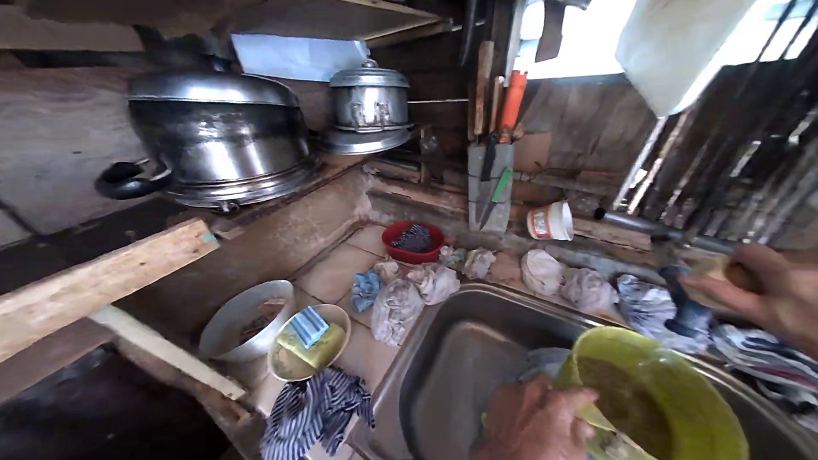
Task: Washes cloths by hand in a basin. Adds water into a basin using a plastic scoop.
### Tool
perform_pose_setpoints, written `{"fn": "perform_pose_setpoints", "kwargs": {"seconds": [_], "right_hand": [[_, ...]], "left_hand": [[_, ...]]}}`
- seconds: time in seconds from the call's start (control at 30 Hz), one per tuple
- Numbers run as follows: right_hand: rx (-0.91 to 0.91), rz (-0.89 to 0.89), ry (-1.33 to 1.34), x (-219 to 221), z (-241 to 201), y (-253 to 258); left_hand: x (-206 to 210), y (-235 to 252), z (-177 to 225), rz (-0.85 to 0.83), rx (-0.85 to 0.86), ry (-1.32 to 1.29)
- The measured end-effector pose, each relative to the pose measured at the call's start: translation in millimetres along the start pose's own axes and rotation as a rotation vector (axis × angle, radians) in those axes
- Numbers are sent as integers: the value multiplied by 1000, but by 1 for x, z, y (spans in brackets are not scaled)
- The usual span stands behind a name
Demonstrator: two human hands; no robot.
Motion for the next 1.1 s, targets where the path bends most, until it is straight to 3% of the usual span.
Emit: {"fn": "perform_pose_setpoints", "kwargs": {"seconds": [0.1,0.17,0.3,0.37,0.43,0.6,0.8,1.0,1.1], "right_hand": [[216,-147,-128,-18,-18,7],[200,-158,-138,-31,-20,10],[-141,-67,282,-28,4,-1],[-290,-75,430,-20,4,-6],[-326,-3,407,-13,-2,-8],[-244,86,295,-6,-12,-11],[-171,41,338,-9,-15,-9],[-83,59,422,-12,-17,-11],[53,111,405,-13,-16,-13]], "left_hand": [[-10,-3,-6,-68,-25,63],[-17,-5,-10,-87,-42,150],[-34,-14,-18,34,32,300],[-38,-16,-25,250,217,426],[-45,-12,-25,416,429,605],[-60,-5,16,356,684,1016],[-64,10,55,232,768,1427],[-71,13,82,496,764,1697],[-73,11,89,522,737,1755]]}}
Point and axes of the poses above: each hand's wrist, its own y-axis towards the middle knuckle, its own x-axis out of the palm, z = x × y, the point moved 3 cm from there along y, towards the middle knuckle, and after that the axes turned 4 degrees about -x, right-handed, at the moved point
